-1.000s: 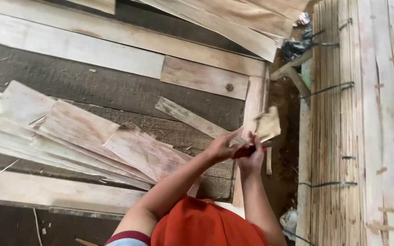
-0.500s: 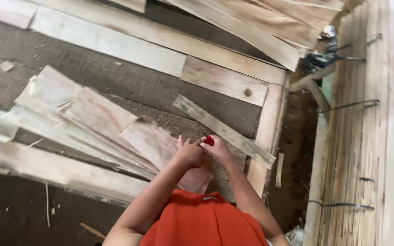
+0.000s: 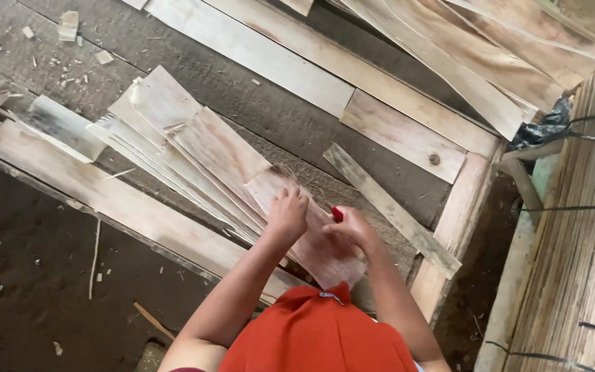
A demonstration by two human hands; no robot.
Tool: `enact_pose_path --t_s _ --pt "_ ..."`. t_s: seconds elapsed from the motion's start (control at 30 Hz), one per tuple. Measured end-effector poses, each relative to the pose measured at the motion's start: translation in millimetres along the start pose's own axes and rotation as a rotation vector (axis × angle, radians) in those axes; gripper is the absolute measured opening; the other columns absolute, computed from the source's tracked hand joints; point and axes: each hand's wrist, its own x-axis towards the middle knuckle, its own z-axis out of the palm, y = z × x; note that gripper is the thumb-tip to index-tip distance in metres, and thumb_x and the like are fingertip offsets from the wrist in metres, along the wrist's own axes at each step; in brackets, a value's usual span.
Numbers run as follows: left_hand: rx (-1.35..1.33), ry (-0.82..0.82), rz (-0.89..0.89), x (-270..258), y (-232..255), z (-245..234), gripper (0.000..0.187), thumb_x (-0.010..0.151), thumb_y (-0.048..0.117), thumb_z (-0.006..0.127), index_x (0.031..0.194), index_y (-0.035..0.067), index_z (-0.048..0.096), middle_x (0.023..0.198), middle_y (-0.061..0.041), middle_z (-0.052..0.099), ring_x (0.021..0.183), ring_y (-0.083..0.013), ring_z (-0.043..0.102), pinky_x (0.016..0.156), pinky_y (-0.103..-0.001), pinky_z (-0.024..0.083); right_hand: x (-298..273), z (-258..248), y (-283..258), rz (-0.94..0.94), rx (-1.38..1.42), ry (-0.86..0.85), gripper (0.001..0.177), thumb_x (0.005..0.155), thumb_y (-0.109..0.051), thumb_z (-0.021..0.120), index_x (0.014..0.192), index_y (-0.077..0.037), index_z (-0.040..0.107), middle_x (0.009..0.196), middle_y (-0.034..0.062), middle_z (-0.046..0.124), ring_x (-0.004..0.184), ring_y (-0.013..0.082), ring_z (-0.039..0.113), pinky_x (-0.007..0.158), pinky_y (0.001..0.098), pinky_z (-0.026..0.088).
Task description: The person uses a red utility knife to cut and trim thin wooden planks on a workbench. They repeatedly position the planks, score them with the knife, and break off sections, then stack the cut pieces.
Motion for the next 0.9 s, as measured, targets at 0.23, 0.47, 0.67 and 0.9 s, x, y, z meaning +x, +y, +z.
enact_pose_path --t_s 0.23,0.47,0.67,0.9 --pt "-0.092 0.173 -0.014 18.8 -70.6 -48.3 0.039 0.078 0.009 0.063 0.117 0.007 0.061 0.114 -0.012 0.052 0.109 -0.0366 0.057 0.081 -0.046 0.056 -20.7 -18.7 -60.3 0.099 -0.019 0.002 0.042 0.061 -0.035 0.089 0.095 -0.013 0.076 0.084 0.0035 0.073 0.083 0.0174 0.066 0.073 0.0331 0.05" --pt "0.008 0.029 0.122 28.9 -122.8 -64.2 0.058 0.082 0.021 0.064 0.139 0.018 0.05 0.14 -0.013 0.046 0.134 -0.0459 0.043 0.101 -0.055 0.039 -7.4 7.5 -123.4 0.2 -0.022 0.111 0.052 0.063 -0.043 0.091 0.105 -0.017 0.075 0.091 0.0023 0.074 0.087 0.0165 0.067 0.076 0.0319 0.052" --pt "-0.186 0.078 0.138 37.5 -165.9 -38.5 0.022 0.09 0.027 0.057 0.104 0.012 0.064 0.109 -0.011 0.056 0.107 -0.038 0.058 0.082 -0.05 0.05 15.0 29.4 -136.3 0.216 -0.172 0.096 0.051 0.062 -0.041 0.09 0.102 -0.014 0.074 0.093 0.0067 0.075 0.087 0.0221 0.069 0.075 0.0366 0.051" --pt "-0.73 -1.149 -0.046 -3.1 -175.4 -43.1 0.039 0.093 0.023 0.067 0.058 0.007 0.062 0.052 -0.006 0.055 0.039 -0.0172 0.052 0.033 -0.025 0.042 39.8 38.6 -159.8 0.176 -0.347 0.036 0.053 0.06 -0.043 0.089 0.101 -0.013 0.074 0.098 0.014 0.075 0.092 0.0327 0.071 0.078 0.0421 0.052"
